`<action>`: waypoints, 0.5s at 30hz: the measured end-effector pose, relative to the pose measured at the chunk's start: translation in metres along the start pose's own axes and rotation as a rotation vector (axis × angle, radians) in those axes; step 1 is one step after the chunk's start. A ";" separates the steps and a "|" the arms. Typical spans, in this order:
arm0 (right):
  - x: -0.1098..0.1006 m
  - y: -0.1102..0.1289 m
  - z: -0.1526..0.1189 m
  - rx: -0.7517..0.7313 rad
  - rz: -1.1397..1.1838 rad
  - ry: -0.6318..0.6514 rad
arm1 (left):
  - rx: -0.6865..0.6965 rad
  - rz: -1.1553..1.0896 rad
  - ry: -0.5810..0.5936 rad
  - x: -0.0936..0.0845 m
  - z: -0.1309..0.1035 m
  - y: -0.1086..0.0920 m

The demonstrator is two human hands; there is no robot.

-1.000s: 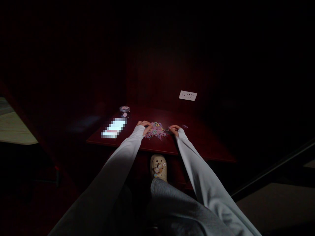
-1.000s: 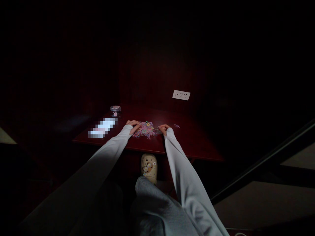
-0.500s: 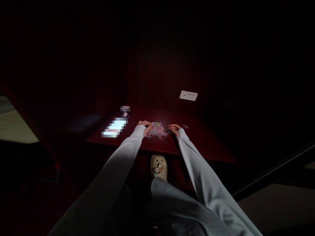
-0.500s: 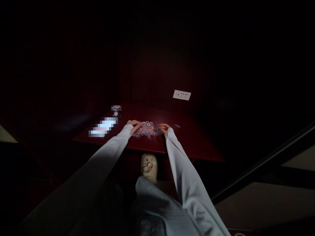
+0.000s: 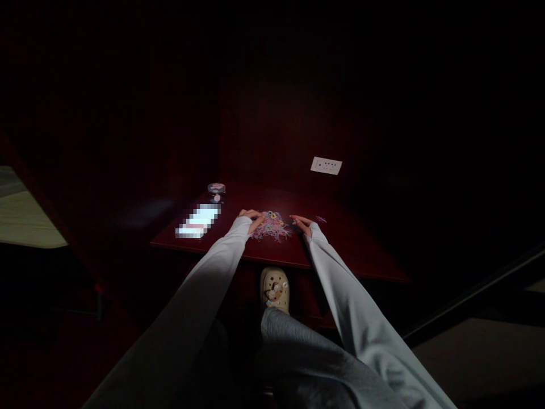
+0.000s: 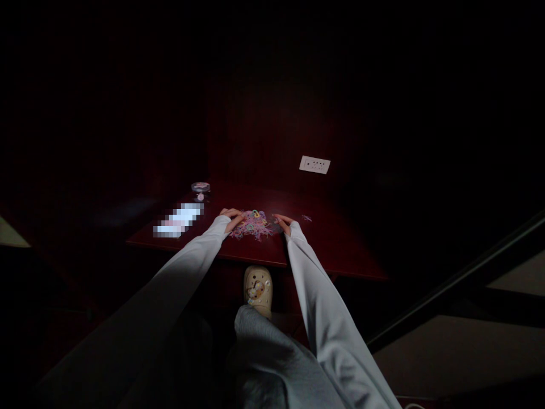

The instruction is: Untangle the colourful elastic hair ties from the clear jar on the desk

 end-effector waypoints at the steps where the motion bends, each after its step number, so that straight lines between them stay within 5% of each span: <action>1: 0.000 0.000 0.000 -0.008 -0.010 0.001 | -0.001 -0.002 0.000 0.000 0.000 0.000; 15: -0.009 -0.009 0.008 -0.075 -0.010 -0.064 | -0.004 -0.005 0.015 -0.003 -0.001 -0.004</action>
Point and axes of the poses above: each hand's wrist, its own z-axis towards the middle knuckle, its own x-axis out of the palm, y = z × x, the point moved 8 cm from there along z, towards the middle knuckle, and after that the axes turned 13 degrees about -y, right-handed, at the moved point
